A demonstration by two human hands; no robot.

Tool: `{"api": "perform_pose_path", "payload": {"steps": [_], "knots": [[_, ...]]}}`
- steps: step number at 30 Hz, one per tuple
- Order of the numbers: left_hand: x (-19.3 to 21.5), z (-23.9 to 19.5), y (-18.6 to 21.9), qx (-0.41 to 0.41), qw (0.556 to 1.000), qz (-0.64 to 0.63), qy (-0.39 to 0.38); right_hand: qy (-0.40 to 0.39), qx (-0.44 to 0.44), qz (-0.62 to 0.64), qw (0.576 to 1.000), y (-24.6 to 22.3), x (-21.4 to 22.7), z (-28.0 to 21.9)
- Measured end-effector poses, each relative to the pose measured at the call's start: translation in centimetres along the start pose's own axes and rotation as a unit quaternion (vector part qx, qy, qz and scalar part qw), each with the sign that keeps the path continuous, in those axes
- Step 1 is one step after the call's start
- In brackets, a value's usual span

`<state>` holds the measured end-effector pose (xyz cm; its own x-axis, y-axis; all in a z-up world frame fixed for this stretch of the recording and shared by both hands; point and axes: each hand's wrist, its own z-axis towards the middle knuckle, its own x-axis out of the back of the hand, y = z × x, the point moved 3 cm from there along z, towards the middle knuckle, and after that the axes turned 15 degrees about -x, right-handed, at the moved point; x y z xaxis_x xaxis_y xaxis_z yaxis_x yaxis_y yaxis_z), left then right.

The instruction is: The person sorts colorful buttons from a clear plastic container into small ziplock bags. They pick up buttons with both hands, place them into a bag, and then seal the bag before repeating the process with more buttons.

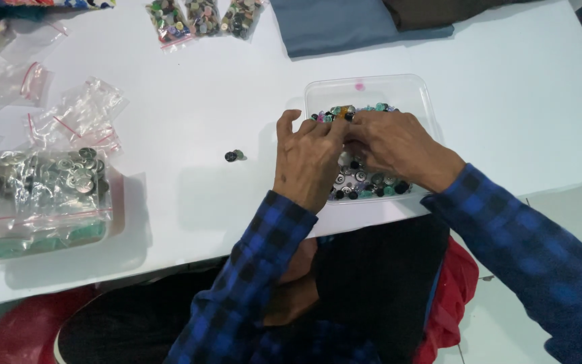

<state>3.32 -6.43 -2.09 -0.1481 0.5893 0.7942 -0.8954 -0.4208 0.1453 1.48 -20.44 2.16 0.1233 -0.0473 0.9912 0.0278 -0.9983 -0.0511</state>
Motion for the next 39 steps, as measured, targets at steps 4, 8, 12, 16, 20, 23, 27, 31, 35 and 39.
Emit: {"api": "perform_pose_path", "payload": {"steps": [4, 8, 12, 16, 20, 23, 27, 31, 35, 39], "knots": [[0.8, 0.0, 0.2, 0.005, 1.0, 0.001, 0.014, 0.007, -0.035, 0.032, 0.999, 0.5, -0.1, 0.3], [0.8, 0.0, 0.1, 0.001, 0.997, -0.003, 0.071, 0.023, -0.001, 0.068, 0.997, 0.3, -0.1, -0.2], [1.9, -0.1, 0.5, -0.007, 0.993, 0.037, 0.109, -0.001, 0.063, 0.084, 0.994, -1.4, 0.4, -0.1], [1.2, -0.5, 0.2, -0.014, 0.992, 0.043, 0.119, -0.009, 0.068, 0.042, 0.997, -1.0, -0.6, 0.3], [0.6, -0.7, 0.0, -0.008, 0.994, 0.051, 0.098, 0.006, 0.044, 0.055, 0.997, -0.4, -1.2, 0.3], [0.9, -0.7, -0.1, -0.008, 0.996, 0.034, 0.087, -0.01, 0.033, 0.098, 0.995, -0.1, -0.7, 0.4], [1.1, -0.7, -0.1, 0.0, 0.997, 0.016, 0.082, -0.03, 0.002, 0.229, 0.973, -0.3, 0.6, 0.2], [1.3, -0.5, 0.0, 0.011, 0.998, -0.013, 0.066, -0.008, 0.024, 0.292, 0.956, 0.1, 0.9, 0.4], [2.5, -0.1, 0.5, 0.015, 0.998, -0.001, 0.061, 0.027, 0.03, 0.32, 0.947, 0.7, 0.7, 0.3], [1.5, -0.4, 0.1, 0.006, 0.998, -0.001, 0.068, 0.062, 0.036, 0.346, 0.936, 0.0, 2.0, -0.3]]}}
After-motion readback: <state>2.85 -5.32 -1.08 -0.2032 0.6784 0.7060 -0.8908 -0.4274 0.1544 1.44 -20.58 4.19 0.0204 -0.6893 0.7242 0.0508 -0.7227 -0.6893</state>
